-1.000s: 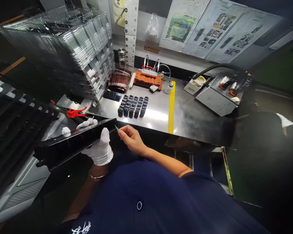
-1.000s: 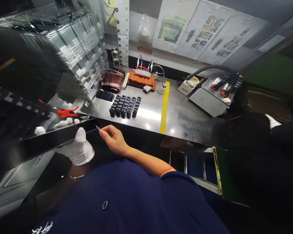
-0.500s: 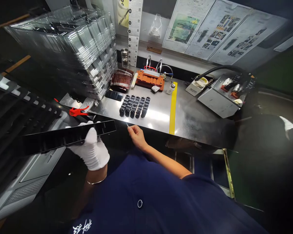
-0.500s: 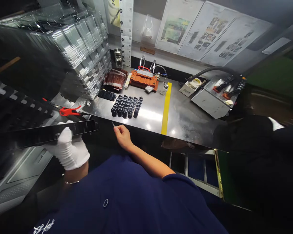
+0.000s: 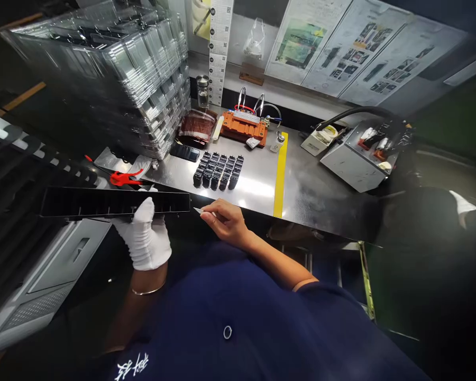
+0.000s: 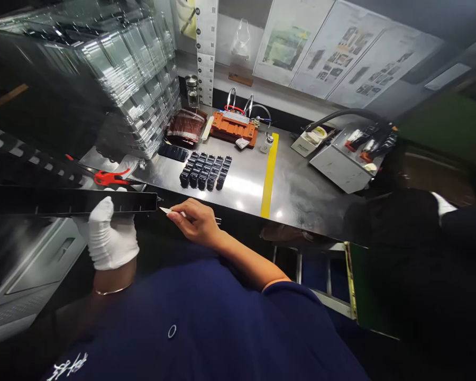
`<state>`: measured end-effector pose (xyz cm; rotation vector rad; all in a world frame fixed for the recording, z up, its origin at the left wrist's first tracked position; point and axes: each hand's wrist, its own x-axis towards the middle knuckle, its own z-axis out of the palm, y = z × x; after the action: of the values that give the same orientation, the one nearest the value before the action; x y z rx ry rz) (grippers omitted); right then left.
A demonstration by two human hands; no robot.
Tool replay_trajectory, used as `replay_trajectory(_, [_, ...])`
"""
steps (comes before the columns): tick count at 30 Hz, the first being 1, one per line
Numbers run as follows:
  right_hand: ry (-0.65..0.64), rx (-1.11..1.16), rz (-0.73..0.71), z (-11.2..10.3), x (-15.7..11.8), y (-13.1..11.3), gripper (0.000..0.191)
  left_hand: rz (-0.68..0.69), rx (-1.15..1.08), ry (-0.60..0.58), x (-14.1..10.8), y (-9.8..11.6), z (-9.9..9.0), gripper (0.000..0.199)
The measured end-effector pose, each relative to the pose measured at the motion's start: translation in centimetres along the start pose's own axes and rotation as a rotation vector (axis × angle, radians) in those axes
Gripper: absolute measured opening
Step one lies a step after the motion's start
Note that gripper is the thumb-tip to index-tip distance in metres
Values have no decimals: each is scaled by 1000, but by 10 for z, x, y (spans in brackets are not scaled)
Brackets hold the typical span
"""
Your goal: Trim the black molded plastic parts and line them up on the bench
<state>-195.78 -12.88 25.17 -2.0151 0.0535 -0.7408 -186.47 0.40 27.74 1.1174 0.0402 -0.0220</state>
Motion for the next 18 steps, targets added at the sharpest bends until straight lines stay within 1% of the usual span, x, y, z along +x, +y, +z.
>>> replay_trajectory(2, [-21, -33, -24, 0, -1, 2, 29, 29, -77, 75, 0, 1, 1, 49])
replay_trajectory(3, [-39, -49, -33, 1, -1, 3, 30, 31, -99, 84, 0, 1, 1, 48])
replay_trajectory(5, [-66, -66, -46, 2, 0, 4, 31, 28, -112, 57, -1, 0, 2, 48])
replay_trajectory(9, [-82, -61, -39, 3, 2, 8, 30, 36, -116, 15, 0, 1, 1, 49])
replay_trajectory(12, [-72, -43, -22, 2, 5, 14, 29, -1, -72, -17, 1, 7, 1, 50])
replay_trajectory(15, [-65, -7, -2, 2, 8, 20, 28, -56, -40, -43, 2, 13, 1, 57])
replay_trajectory(18, [-90, 11, 61, 5, 8, 24, 30, -78, -39, -76, 5, 12, -2, 61])
